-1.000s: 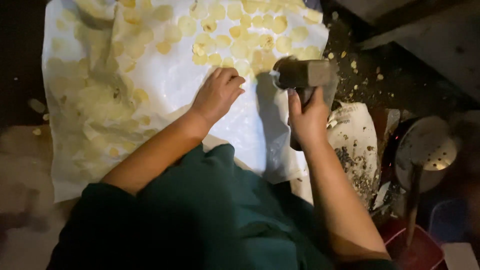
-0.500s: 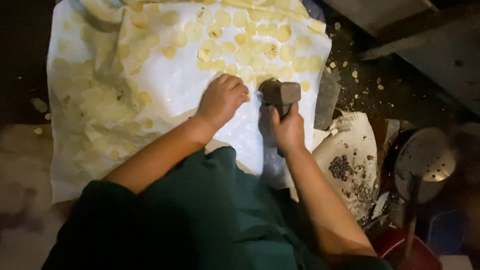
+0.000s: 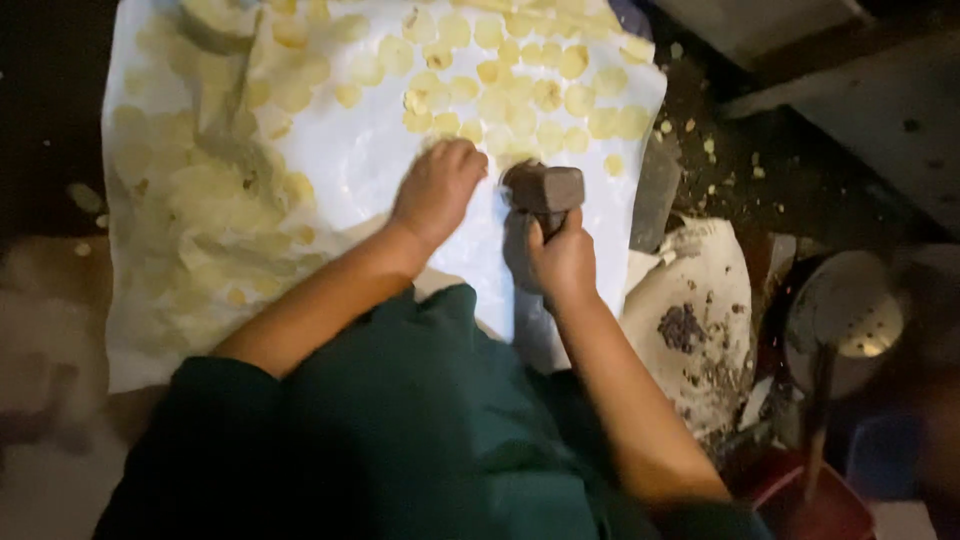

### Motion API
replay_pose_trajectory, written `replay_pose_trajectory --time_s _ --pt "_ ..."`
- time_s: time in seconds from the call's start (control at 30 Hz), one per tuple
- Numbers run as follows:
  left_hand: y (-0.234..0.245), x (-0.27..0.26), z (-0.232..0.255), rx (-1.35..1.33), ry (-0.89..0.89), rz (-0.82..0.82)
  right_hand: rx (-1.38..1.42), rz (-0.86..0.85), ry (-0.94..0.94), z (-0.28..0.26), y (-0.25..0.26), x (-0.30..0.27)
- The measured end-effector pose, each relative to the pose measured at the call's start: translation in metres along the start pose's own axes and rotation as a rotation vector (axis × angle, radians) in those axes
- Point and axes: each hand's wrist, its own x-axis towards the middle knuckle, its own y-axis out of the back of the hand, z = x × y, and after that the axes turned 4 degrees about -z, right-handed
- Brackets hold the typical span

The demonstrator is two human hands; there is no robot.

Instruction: Retrieving seeds from a pot and flattening them with a mallet on a stone anvil.

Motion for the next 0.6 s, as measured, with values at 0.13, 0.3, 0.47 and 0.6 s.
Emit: replay_pose_trajectory --time_s 0.13,0.3,0.47,0.6 --pt "0.015 -0.010 -0.004 -0.106 -0.102 0.139 -0.057 -0.115 -0.060 -0.027 0.024 0.024" --pt "0.018 -0.011 -0.003 -0.113 -0.097 0.210 0.098 -0.276 -0.323 -0.116 0.092 0.037" --pt "0.026 -0.012 -0.009 -0.170 -0.042 0.155 0.080 -0.043 0.022 -0.029 0.014 0.003" --pt "0.014 -0.014 -0.010 -0.186 -0.071 0.192 0.098 -0.229 -0.162 -0.051 0.032 0.027"
